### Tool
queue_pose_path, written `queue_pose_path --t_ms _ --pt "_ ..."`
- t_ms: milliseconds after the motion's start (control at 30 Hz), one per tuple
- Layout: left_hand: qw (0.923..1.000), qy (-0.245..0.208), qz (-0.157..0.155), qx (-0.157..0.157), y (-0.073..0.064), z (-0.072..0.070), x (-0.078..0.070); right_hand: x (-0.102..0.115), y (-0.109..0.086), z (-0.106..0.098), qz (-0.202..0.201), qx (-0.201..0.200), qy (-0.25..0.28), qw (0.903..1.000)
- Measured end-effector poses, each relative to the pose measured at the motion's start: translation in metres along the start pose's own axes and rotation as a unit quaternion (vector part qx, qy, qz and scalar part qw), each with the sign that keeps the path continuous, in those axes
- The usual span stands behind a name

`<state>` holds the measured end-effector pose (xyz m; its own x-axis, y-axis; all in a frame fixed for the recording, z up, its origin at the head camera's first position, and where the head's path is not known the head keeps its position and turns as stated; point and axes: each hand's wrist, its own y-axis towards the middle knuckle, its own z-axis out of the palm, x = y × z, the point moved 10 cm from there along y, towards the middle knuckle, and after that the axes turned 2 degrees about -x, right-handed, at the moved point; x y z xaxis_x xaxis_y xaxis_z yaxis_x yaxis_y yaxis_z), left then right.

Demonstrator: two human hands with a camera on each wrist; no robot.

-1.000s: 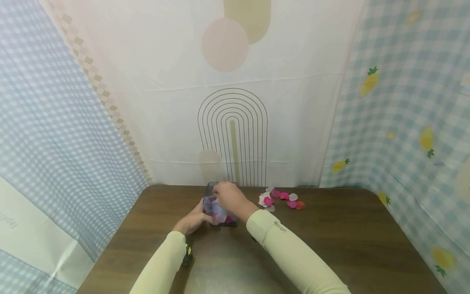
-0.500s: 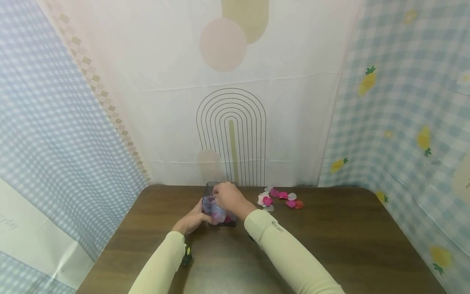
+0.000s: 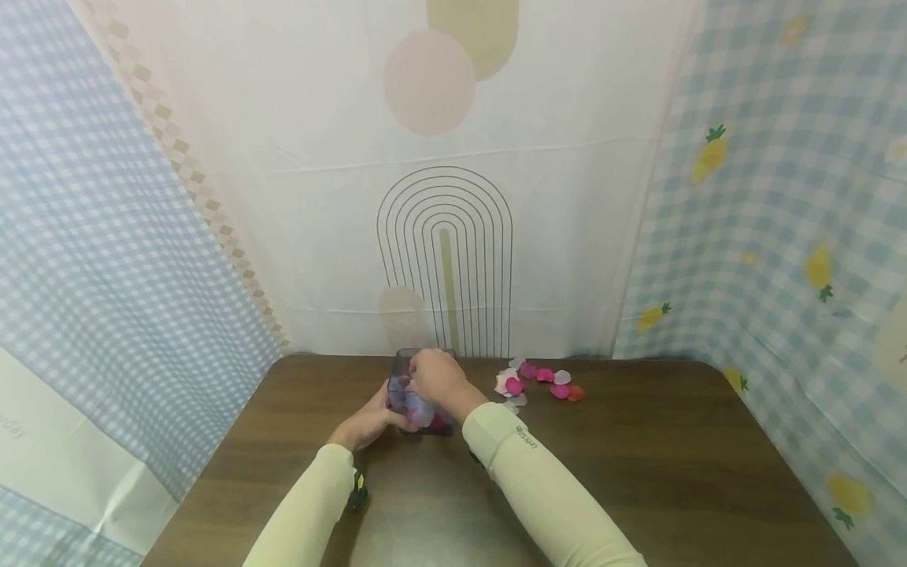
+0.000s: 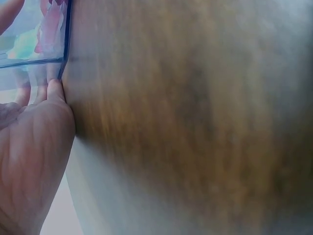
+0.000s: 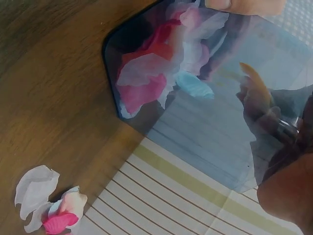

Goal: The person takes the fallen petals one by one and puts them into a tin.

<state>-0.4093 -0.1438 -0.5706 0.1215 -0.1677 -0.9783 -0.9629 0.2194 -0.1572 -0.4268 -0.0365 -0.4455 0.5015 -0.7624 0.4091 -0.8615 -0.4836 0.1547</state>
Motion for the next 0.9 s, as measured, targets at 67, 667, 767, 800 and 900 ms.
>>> queue_pose_path --t_ms 67,667,767,800,900 --pt "1.0 0.0 -0.001 0.003 -0.0004 0.0002 0.0004 -0.0002 0.0001 0.0017 0.003 0.003 -0.003 1.0" --pt "0.999 -0.021 0.0 0.039 -0.0022 0.0078 -0.0067 0.0021 0.0027 0.0053 -0.013 -0.004 -0.039 0.9991" --pt "0.9991 -0.018 -0.002 0.038 -0.0029 0.0079 -0.0066 0.0022 0.0013 0.0051 -0.011 -0.001 -0.032 0.9994" --pt "0.9991 -0.016 -0.002 0.038 -0.0031 0.0081 -0.0063 0.0022 0.0008 0.0052 -0.01 0.0 -0.03 0.9995" --pt "0.9991 -0.019 -0.006 0.039 -0.0033 0.0078 -0.0036 0.003 -0.0004 0.0052 -0.01 -0.001 -0.028 0.9996"
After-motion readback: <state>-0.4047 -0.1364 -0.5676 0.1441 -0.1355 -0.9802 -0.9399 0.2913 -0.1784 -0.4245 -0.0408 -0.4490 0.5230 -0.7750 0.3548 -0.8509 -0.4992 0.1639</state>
